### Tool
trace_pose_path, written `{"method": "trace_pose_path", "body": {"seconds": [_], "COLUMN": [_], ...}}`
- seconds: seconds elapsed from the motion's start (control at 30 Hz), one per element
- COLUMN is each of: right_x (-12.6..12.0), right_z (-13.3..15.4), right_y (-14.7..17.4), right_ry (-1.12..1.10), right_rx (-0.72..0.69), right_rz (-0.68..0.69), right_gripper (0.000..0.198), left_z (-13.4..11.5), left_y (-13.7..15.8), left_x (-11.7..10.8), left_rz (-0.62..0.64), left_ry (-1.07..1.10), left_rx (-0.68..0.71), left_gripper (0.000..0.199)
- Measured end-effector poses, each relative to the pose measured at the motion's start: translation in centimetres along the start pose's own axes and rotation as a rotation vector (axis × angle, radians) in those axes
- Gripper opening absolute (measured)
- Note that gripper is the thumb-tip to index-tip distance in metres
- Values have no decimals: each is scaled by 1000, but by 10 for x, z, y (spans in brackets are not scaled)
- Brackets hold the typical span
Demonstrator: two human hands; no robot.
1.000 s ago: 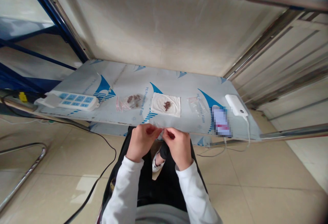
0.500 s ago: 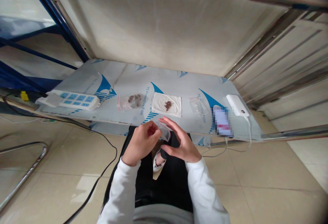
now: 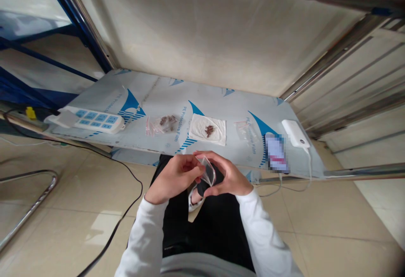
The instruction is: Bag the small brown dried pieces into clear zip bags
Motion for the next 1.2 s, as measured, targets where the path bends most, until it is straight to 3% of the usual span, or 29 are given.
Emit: {"method": "trace_pose_path", "body": {"seconds": [0.1,0.2,0.3,0.5,0.63,0.77,0.87,0.97,1.07,1.2], "right_x": [-1,-5,-9,-12,-19,-51,-85,-103,-108,-96], "right_z": [-7,-12,-13,0,1,-30,-63,-89,-101,-105], "right_y": [7,12,14,9,5,-12,-41,-73,-99,-123], "right_ry": [46,92,138,313,356,435,656,1094,1399,1559], "right_rx": [49,89,114,119,86,122,212,326,405,419], "right_rz": [-67,-168,-230,-225,-245,-239,-143,117,313,432], "right_gripper": [73,56,46,28,30,35,36,35,37,35], "left_z": [3,0,-15,-50,-59,-69,-69,-64,-59,-54], "left_y": [-1,0,6,25,30,39,43,43,40,39], "left_x": [-3,-8,-18,-27,-31,-49,-63,-71,-73,-78], "left_rz": [-24,-84,-227,-476,-564,-692,-728,-716,-685,-669], "left_ry": [13,-94,-325,-661,-751,-735,-693,-677,-658,-652], "left_rx": [-33,-44,-6,144,163,161,130,99,90,53], "left_gripper": [23,25,22,10,14,30,35,36,36,36]}}
Point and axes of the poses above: each hand's wrist, its own y-axis away from the middle knuckle, its own x-axis out of the palm, z = x × y, the point moved 9 cm from there along -y, towards the middle knuckle, and after that the axes turned 11 degrees about y, right-handed, at the moved point
